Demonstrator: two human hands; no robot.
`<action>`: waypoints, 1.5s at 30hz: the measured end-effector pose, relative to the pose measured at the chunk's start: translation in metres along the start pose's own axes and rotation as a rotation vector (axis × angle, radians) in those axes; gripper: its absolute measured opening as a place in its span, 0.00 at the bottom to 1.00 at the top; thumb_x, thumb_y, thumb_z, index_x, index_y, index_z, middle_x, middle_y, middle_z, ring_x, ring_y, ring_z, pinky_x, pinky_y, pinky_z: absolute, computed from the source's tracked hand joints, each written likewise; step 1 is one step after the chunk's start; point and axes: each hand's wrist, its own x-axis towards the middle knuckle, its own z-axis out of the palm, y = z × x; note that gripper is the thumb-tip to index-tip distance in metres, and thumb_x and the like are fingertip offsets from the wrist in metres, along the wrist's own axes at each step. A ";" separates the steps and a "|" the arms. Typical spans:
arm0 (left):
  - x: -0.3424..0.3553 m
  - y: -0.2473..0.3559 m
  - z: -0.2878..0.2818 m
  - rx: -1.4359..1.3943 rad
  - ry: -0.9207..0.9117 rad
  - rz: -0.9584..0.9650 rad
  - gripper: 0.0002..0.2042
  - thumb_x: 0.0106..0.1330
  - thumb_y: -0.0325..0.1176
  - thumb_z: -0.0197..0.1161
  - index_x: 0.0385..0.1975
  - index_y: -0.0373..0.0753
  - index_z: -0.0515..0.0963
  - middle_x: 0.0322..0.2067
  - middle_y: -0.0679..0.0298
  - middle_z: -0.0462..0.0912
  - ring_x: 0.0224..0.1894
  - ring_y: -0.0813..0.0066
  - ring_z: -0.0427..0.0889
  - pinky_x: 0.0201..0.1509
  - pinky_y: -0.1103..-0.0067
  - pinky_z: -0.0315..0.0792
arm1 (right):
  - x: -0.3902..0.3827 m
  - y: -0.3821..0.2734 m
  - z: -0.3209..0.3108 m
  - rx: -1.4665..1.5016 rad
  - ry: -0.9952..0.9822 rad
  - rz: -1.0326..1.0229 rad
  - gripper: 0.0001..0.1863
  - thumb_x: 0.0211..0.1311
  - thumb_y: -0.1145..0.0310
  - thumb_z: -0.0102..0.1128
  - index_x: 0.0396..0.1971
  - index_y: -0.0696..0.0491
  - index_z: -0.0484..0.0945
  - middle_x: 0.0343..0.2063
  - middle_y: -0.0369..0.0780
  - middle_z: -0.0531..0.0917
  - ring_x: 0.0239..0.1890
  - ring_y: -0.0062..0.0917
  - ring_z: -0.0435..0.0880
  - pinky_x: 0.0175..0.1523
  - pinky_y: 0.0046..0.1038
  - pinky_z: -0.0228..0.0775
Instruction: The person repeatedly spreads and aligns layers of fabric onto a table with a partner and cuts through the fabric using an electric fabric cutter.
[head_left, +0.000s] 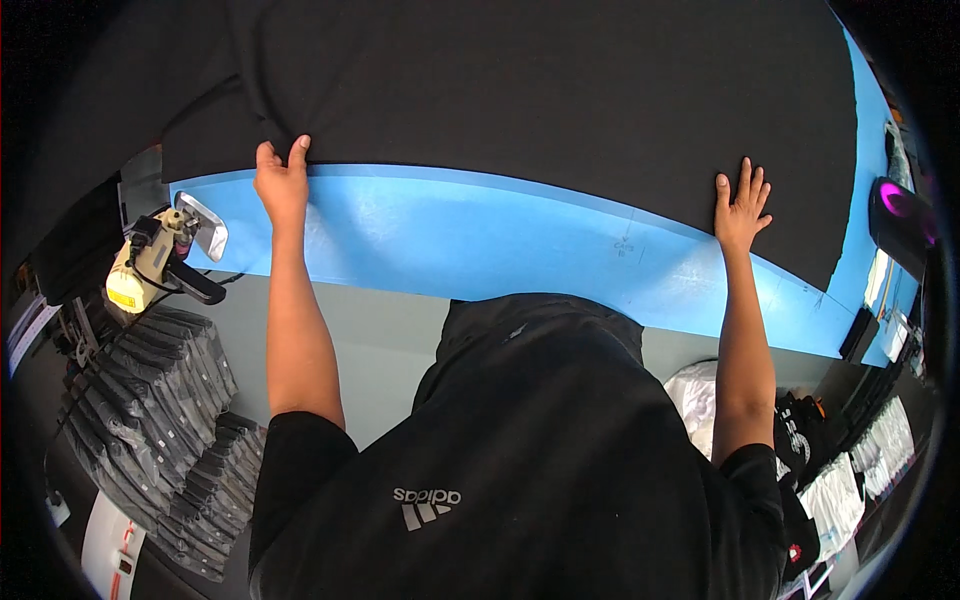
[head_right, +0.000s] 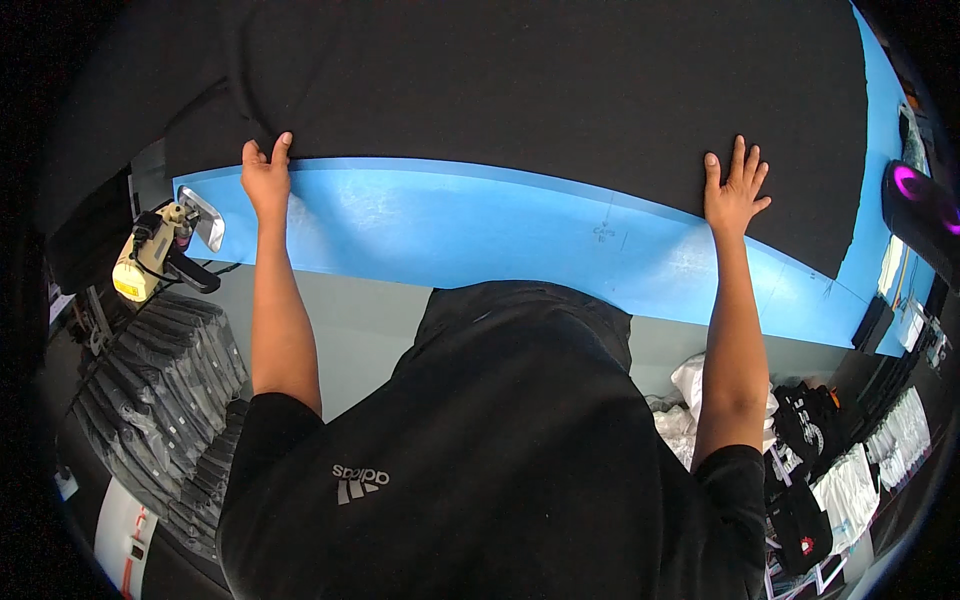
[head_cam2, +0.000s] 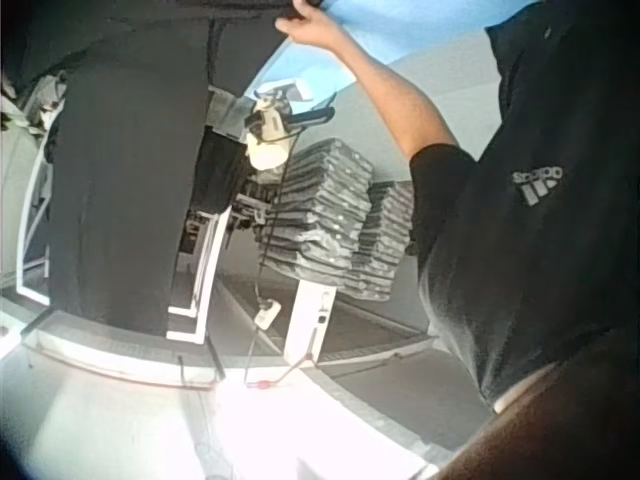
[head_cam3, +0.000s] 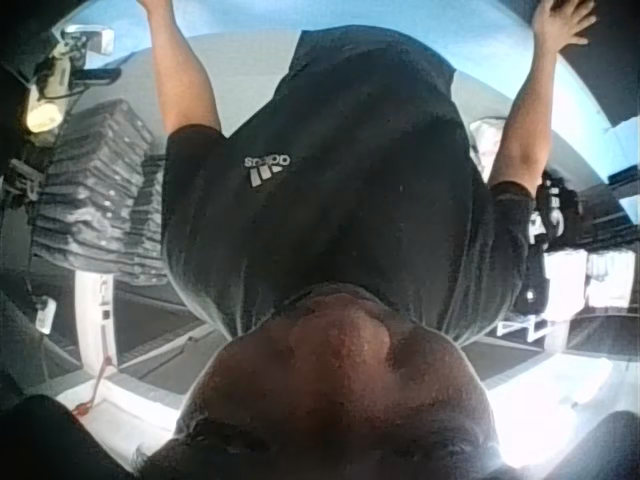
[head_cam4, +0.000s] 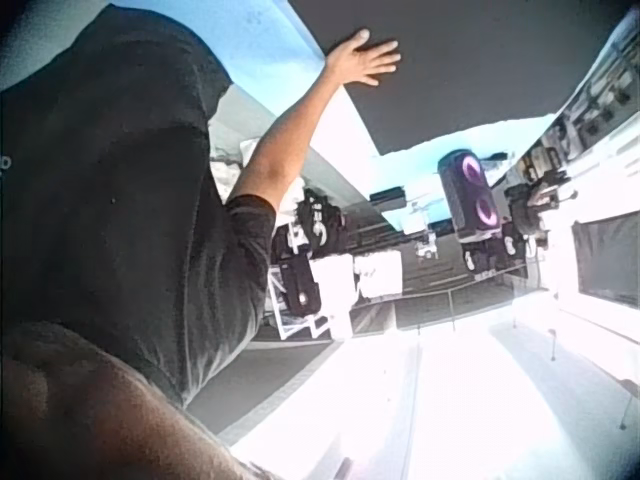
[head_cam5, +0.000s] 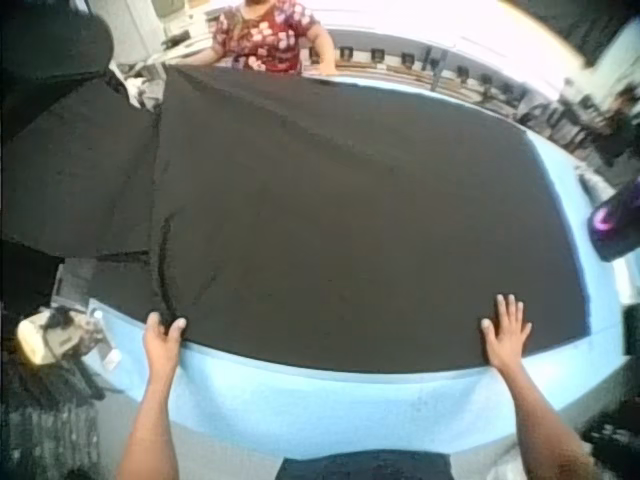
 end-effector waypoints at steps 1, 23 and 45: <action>-0.001 0.000 0.000 0.023 0.004 -0.011 0.23 0.52 0.43 0.70 0.32 0.28 0.70 0.13 0.67 0.63 0.18 0.81 0.59 0.21 0.81 0.61 | 0.000 0.000 -0.001 0.006 0.003 -0.005 0.35 0.59 0.36 0.37 0.64 0.35 0.54 0.67 0.40 0.50 0.69 0.39 0.42 0.61 0.64 0.30; -0.019 0.077 0.000 0.698 0.214 0.172 0.34 0.50 0.50 0.66 0.54 0.38 0.64 0.46 0.53 0.74 0.48 0.55 0.70 0.51 0.62 0.63 | -0.009 -0.007 -0.002 -0.005 -0.013 0.043 0.35 0.58 0.35 0.38 0.64 0.34 0.55 0.67 0.38 0.51 0.69 0.38 0.42 0.62 0.64 0.29; 0.137 0.201 -0.073 0.511 -0.956 0.466 0.24 0.62 0.54 0.53 0.39 0.37 0.77 0.28 0.60 0.79 0.32 0.71 0.76 0.37 0.74 0.71 | -0.048 -0.148 -0.012 -0.008 -0.088 -0.192 0.34 0.59 0.40 0.44 0.64 0.36 0.55 0.67 0.38 0.51 0.69 0.39 0.42 0.60 0.65 0.29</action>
